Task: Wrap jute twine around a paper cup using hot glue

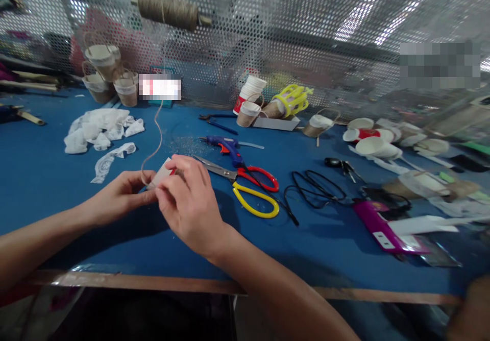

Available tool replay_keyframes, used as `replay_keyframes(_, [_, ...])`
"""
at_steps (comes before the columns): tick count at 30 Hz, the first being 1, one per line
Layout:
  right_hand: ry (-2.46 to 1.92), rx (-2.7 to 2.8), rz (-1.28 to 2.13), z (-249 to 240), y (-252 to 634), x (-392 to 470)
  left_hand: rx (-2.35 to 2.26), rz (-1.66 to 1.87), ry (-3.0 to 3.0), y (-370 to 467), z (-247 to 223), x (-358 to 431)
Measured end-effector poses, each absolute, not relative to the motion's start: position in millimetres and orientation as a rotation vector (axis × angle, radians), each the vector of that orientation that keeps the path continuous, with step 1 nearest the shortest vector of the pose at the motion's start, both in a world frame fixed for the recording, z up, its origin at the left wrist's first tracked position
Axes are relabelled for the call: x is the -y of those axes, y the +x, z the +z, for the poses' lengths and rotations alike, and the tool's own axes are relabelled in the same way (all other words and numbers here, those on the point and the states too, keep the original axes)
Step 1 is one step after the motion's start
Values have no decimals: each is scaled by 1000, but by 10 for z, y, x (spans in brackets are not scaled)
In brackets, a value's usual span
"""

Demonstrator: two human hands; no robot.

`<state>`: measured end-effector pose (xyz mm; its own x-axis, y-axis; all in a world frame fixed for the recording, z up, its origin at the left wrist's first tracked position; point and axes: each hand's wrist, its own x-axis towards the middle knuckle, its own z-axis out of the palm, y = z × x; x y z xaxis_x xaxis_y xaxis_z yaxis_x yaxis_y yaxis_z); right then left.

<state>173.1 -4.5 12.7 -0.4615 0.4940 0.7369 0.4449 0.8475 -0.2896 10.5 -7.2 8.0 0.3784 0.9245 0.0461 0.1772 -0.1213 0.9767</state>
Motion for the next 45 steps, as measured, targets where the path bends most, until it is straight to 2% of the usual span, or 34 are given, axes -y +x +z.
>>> replay_keyframes(13, [-522, 2253, 38, 307, 1768, 60, -1012, 991, 1606, 77, -18, 39])
replay_keyframes(16, [-963, 2180, 63, 431, 1927, -170, -1035, 973, 1628, 80, -35, 33])
replay_keyframes(18, [-1581, 2121, 77, 466, 2088, -432, -1048, 952, 1649, 85, -43, 29])
replay_keyframes(19, [-1734, 2086, 77, 458, 2171, -575, -1052, 949, 1667, 87, -47, 26])
replay_keyframes(26, [-2142, 2061, 359, 112, 2391, -1252, -1062, 932, 1775, 78, -94, -5])
replay_keyframes(30, [-2088, 1968, 491, 109, 2352, -1258, -1070, 915, 1780, 73, -87, -5])
replay_keyframes(36, [-1759, 1798, 651, 420, 2365, -835, -1065, 900, 1745, 61, -25, 7])
replay_keyframes(41, [-1394, 1772, 1040, 538, 2349, -392, -1056, 878, 1699, 49, 3, 4])
replay_keyframes(45, [-1309, 1911, 990, 530, 2321, -130, -1045, 872, 1658, 45, -1, -14])
